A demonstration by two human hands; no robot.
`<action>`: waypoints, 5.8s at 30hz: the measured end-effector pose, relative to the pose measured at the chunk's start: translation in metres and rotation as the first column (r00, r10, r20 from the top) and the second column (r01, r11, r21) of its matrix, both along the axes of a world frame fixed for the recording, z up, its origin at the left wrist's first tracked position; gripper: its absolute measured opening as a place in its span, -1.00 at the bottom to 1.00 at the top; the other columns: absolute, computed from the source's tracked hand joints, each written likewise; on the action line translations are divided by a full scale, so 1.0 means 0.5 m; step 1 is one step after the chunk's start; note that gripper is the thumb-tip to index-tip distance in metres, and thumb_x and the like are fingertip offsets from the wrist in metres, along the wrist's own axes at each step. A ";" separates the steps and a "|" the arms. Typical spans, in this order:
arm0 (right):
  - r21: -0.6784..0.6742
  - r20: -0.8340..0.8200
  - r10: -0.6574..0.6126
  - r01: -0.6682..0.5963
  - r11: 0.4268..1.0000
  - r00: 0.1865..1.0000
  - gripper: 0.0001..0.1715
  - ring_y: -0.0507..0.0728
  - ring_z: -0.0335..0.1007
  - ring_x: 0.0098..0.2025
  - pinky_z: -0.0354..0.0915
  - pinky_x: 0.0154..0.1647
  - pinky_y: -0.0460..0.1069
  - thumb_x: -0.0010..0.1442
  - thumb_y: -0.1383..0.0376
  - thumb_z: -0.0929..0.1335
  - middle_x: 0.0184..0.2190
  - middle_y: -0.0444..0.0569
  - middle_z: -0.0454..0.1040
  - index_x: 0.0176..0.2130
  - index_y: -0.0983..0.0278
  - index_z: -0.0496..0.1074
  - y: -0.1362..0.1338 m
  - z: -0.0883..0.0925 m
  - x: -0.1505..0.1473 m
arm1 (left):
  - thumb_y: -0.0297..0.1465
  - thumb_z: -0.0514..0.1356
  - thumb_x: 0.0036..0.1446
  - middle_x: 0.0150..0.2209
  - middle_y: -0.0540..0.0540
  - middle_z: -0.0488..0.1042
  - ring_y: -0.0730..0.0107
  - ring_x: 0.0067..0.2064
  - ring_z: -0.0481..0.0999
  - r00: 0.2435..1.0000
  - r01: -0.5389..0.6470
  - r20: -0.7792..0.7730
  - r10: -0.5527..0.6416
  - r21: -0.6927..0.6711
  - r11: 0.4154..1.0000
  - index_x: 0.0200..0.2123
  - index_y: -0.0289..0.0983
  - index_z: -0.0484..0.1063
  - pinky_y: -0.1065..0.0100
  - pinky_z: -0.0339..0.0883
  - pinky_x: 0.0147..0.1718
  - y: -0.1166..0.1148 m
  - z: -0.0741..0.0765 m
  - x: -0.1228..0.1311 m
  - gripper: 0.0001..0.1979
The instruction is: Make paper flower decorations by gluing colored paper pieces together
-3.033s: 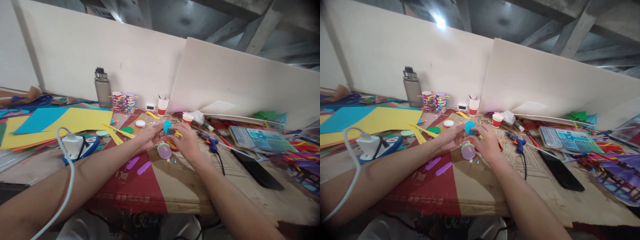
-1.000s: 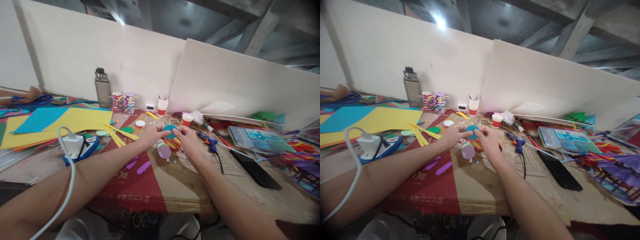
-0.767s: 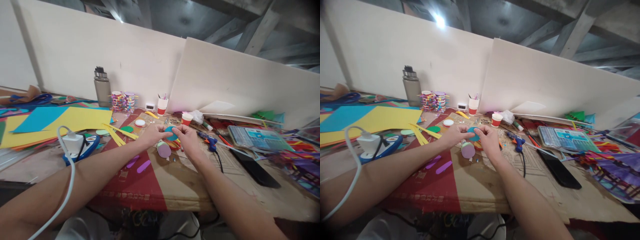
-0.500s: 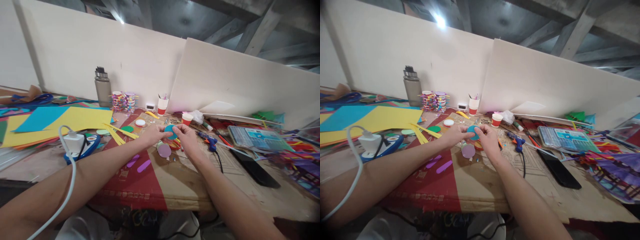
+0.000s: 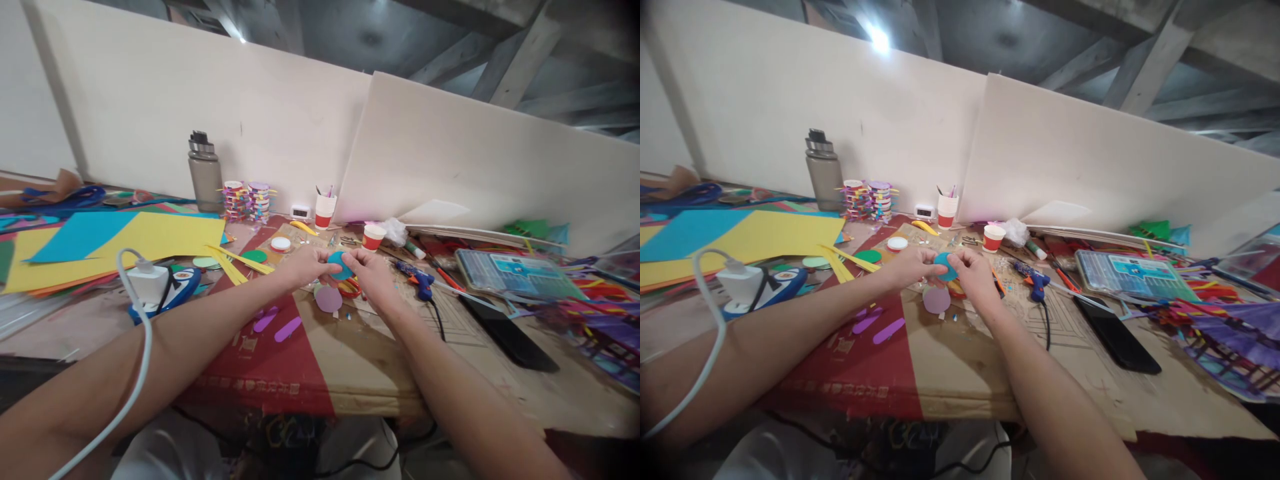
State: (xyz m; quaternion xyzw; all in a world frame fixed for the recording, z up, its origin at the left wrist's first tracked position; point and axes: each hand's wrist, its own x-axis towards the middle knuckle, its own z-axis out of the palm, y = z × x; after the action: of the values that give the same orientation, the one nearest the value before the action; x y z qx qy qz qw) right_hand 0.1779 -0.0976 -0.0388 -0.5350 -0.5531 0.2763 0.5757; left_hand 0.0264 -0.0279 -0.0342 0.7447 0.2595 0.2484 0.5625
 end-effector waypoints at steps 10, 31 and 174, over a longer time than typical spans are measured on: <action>-0.072 0.022 0.030 -0.028 0.997 0.999 -0.68 0.00 0.21 -0.51 0.19 -0.43 -0.07 -0.09 0.08 0.42 -0.56 -0.16 0.38 -0.49 0.28 0.38 -0.001 0.007 0.008 | -0.16 0.29 -0.06 -0.56 -0.04 0.52 0.48 -0.56 0.45 0.986 -0.124 -0.089 0.139 0.154 0.980 -0.50 -0.32 0.42 0.50 0.17 -0.60 0.003 0.015 -0.015 -0.69; 0.012 0.112 -0.084 0.083 0.996 0.990 -0.67 -0.01 0.11 -0.54 0.10 -0.51 -0.08 -0.03 0.08 0.38 -0.63 -0.18 0.28 -0.58 0.26 0.30 -0.013 0.010 -0.001 | -0.21 0.29 -0.02 -0.45 -0.08 0.58 0.42 -0.45 0.56 0.995 0.098 -0.013 -0.098 -0.018 0.995 -0.37 -0.33 0.49 0.42 0.41 -0.38 -0.004 0.001 0.004 -0.72; 0.086 -0.105 -0.082 0.092 0.992 0.991 -0.74 -0.01 0.23 -0.58 0.18 -0.57 -0.08 0.02 0.14 0.39 -0.59 -0.21 0.30 -0.34 0.25 0.33 -0.003 0.005 0.034 | -0.40 0.20 0.12 -0.37 -0.13 0.55 0.48 -0.41 0.53 0.944 -0.230 0.239 0.228 -0.020 0.973 -0.21 -0.38 0.41 0.47 0.33 -0.45 0.013 0.008 -0.013 -0.82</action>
State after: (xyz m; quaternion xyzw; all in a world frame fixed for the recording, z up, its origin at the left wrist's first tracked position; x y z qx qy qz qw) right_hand 0.1947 -0.0993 -0.0361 -0.5174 -0.5113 0.2524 0.6381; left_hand 0.0197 -0.0216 -0.0300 0.6761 0.2735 0.4012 0.5541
